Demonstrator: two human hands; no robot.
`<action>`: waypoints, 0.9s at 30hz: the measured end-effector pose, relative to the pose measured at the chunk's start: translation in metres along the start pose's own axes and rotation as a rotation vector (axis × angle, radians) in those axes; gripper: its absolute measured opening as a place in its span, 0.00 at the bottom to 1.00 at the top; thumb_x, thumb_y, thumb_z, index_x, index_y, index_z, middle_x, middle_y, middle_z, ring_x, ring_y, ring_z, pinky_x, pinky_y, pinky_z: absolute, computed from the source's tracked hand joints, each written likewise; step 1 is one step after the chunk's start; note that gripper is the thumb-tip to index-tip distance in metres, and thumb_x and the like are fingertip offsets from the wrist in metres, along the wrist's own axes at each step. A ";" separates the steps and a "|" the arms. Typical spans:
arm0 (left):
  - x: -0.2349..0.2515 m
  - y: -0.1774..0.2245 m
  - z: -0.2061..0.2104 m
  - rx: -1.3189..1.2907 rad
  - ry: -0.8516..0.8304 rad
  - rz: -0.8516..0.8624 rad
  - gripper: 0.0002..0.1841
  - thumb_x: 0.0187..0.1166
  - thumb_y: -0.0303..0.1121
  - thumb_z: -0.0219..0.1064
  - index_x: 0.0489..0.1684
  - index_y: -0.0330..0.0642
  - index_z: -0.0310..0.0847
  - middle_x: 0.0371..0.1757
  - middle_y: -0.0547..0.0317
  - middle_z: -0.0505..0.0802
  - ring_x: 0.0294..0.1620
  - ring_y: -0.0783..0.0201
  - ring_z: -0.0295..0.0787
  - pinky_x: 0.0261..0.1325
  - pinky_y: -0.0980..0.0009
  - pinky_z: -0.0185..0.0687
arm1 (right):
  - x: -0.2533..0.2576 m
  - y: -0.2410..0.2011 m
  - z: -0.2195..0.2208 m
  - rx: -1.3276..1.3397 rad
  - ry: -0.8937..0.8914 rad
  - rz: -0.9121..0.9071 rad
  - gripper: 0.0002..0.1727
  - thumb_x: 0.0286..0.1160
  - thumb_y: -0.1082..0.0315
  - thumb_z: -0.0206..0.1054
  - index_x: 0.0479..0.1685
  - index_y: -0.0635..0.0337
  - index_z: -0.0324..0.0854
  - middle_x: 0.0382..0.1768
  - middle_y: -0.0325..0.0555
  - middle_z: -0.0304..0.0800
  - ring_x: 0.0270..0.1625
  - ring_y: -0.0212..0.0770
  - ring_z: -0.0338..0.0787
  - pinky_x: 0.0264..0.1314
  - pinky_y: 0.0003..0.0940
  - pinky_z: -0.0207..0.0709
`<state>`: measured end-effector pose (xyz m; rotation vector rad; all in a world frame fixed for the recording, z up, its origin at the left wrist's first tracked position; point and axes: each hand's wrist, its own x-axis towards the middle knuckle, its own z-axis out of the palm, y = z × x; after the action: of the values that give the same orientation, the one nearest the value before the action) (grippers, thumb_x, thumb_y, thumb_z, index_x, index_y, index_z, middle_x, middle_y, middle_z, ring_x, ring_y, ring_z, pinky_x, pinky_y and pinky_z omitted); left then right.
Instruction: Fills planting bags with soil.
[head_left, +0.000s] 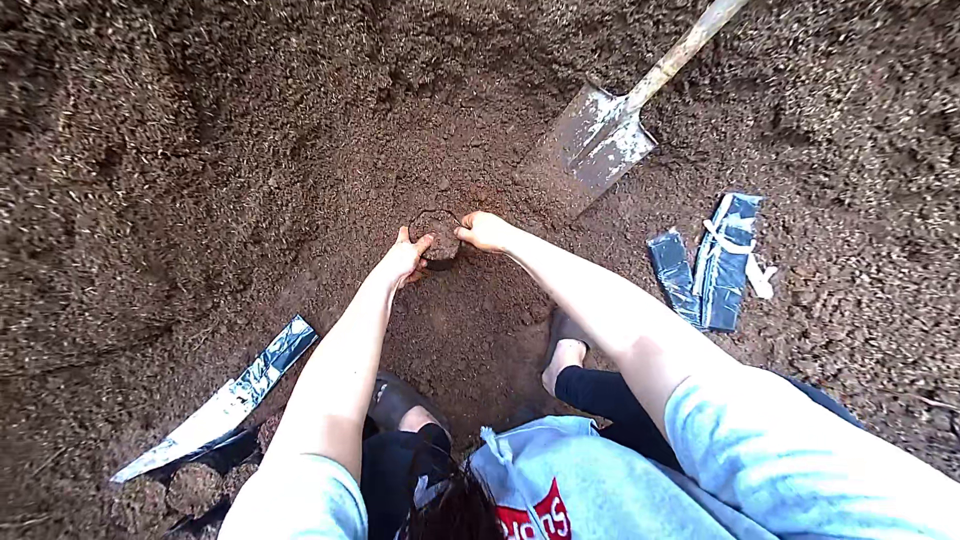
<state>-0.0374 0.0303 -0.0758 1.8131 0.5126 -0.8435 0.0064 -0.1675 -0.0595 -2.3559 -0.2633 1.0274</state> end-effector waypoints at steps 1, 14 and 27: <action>-0.001 0.000 -0.001 0.023 0.029 0.041 0.40 0.92 0.49 0.58 0.96 0.50 0.36 0.57 0.46 0.83 0.36 0.63 0.80 0.38 0.67 0.79 | -0.001 -0.001 -0.001 -0.034 0.031 -0.021 0.22 0.91 0.56 0.55 0.48 0.69 0.83 0.50 0.64 0.88 0.57 0.60 0.88 0.62 0.63 0.75; -0.045 -0.004 0.007 0.788 0.281 0.557 0.35 0.77 0.53 0.74 0.84 0.54 0.72 0.74 0.34 0.79 0.66 0.35 0.84 0.56 0.37 0.87 | 0.010 0.052 0.152 -0.277 -0.071 -0.331 0.35 0.79 0.62 0.70 0.88 0.44 0.69 0.91 0.50 0.61 0.94 0.59 0.54 0.92 0.64 0.49; -0.040 0.011 0.002 0.893 0.077 0.615 0.20 0.82 0.33 0.72 0.69 0.34 0.80 0.63 0.32 0.85 0.66 0.36 0.86 0.70 0.43 0.81 | -0.040 0.070 0.105 1.125 -0.218 0.127 0.18 0.88 0.60 0.57 0.72 0.52 0.75 0.53 0.44 0.86 0.47 0.37 0.87 0.49 0.36 0.84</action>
<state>-0.0570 0.0261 -0.0399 2.6042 -0.4677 -0.5911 -0.1000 -0.1978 -0.1319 -1.2534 0.3290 1.0832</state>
